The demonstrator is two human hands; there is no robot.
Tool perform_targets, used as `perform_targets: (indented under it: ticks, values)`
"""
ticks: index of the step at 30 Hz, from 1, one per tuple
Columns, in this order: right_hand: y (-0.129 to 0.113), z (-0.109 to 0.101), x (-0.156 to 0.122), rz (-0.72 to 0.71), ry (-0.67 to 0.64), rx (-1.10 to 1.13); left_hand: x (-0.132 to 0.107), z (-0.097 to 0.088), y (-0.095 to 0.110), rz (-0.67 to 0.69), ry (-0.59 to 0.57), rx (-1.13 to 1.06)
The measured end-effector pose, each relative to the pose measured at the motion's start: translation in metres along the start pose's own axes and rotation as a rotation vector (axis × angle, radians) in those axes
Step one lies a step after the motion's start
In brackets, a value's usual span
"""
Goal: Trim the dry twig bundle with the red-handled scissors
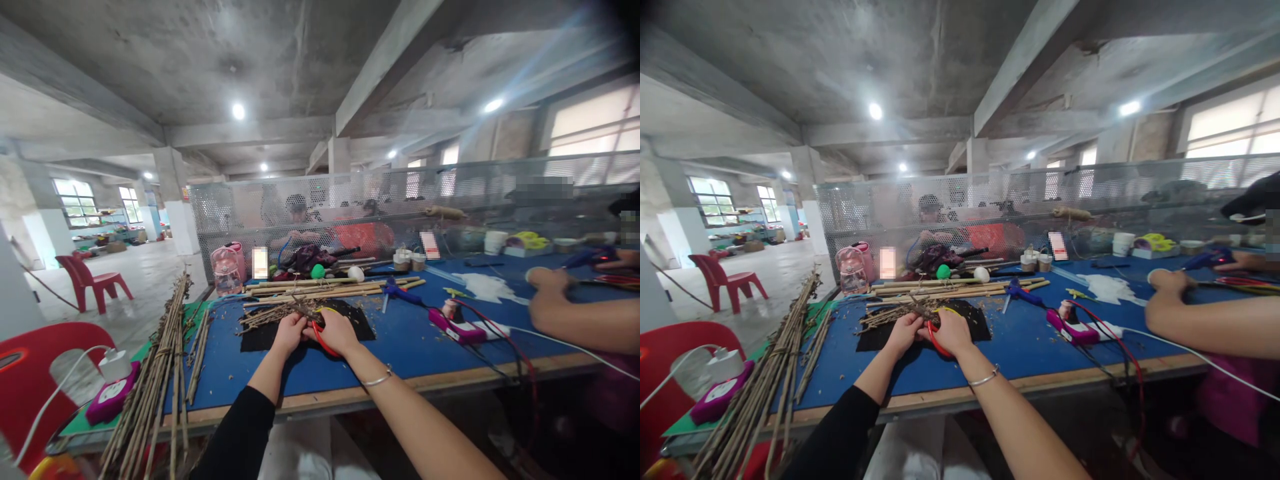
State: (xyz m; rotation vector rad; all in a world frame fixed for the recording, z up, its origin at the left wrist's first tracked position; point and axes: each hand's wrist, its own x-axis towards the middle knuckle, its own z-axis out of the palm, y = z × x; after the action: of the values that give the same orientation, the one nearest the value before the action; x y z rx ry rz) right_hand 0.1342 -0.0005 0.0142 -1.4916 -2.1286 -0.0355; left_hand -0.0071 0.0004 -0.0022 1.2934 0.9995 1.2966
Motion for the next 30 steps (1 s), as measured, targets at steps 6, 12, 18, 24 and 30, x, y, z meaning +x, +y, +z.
perform_targets:
  ticks: [6, 12, 18, 24, 30]
  values:
    - [0.0003, 0.0008, 0.0007, -0.009, -0.017, -0.012, 0.0022, 0.0006, -0.002, 0.003, -0.003, -0.036]
    - [0.0019, 0.0035, -0.0002, 0.061, -0.06, 0.012, 0.0008, 0.0026, 0.0013, 0.005, -0.017, -0.062]
    - [0.0023, 0.0061, 0.0007, 0.094, -0.089, 0.007, 0.0018, -0.0002, -0.0008, 0.029, -0.021, -0.078]
    - [0.0013, 0.0055, 0.001, 0.119, -0.114, -0.006, 0.0033, -0.0033, -0.0058, 0.021, 0.027, -0.014]
    - [-0.0003, 0.0033, -0.0003, 0.067, -0.04, -0.029, 0.0028, -0.0026, -0.0026, 0.021, 0.089, 0.013]
